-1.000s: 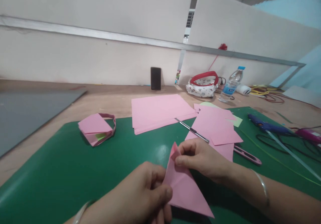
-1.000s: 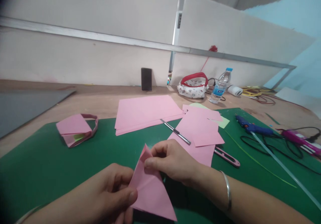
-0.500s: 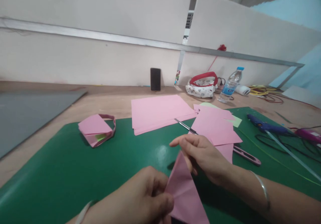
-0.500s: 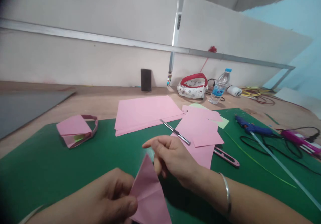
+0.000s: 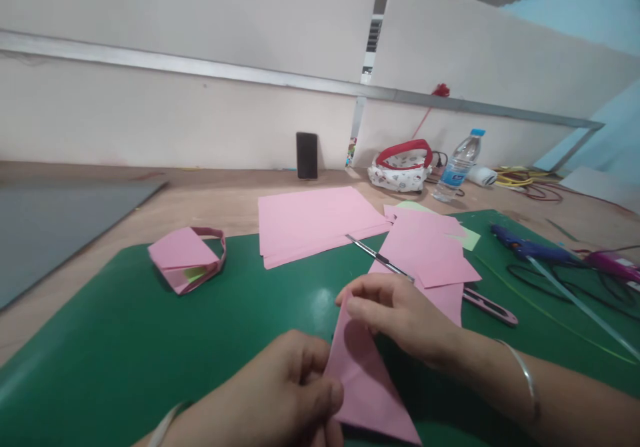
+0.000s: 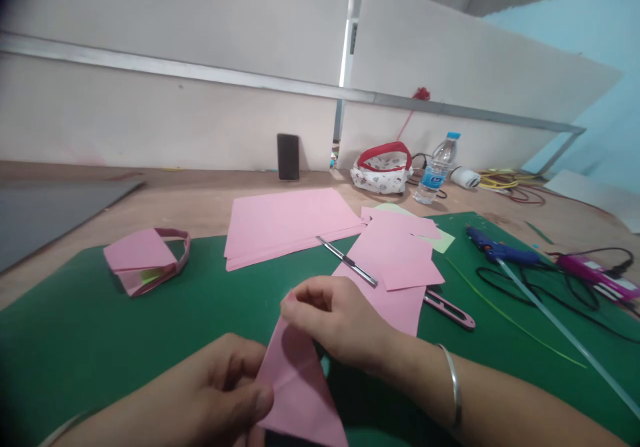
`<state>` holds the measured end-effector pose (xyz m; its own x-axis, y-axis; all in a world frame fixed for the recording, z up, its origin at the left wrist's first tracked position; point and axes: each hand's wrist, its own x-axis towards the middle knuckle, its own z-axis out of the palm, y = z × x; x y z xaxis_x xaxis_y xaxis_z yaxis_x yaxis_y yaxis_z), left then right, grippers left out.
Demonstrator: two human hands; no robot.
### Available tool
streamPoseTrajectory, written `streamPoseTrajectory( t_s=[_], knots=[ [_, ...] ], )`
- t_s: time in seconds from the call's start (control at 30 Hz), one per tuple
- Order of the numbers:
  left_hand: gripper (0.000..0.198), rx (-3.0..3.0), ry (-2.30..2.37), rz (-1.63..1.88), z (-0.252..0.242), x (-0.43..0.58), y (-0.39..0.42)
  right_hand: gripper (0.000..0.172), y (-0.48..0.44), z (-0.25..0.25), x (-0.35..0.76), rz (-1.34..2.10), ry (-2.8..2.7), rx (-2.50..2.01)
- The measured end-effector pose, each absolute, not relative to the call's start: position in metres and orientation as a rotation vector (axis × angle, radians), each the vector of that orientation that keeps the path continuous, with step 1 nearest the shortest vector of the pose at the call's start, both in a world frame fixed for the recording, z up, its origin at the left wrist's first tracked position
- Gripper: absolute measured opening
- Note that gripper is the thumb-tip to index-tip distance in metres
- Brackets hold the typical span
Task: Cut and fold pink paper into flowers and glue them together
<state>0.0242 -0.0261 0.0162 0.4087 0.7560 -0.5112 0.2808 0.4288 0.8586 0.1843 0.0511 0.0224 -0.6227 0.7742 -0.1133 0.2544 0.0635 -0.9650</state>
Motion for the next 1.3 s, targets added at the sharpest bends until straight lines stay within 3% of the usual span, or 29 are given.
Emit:
streamPoseTrajectory(
  t_s=[0.17, 0.63, 0.77, 1.3],
  knots=[
    [0.022, 1.108, 1.128, 0.389, 0.018, 0.019, -0.027, 0.035, 0.051, 0.019, 0.187, 1.43, -2.206, -1.053],
    [0.039, 1.168, 1.456, 0.909, 0.027, -0.003, -0.005, 0.031, 0.039, 0.024, 0.182, 1.748, -2.081, -1.107],
    [0.042, 1.148, 1.632, 1.037, 0.035, -0.02, 0.001, 0.021, 0.043, 0.022, 0.183, 1.845, -2.005, -1.183],
    [0.043, 1.004, 1.501, 0.991, 0.03, -0.022, -0.003, 0.022, 0.066, 0.024, 0.2, 1.847, -2.188, -1.218]
  ],
)
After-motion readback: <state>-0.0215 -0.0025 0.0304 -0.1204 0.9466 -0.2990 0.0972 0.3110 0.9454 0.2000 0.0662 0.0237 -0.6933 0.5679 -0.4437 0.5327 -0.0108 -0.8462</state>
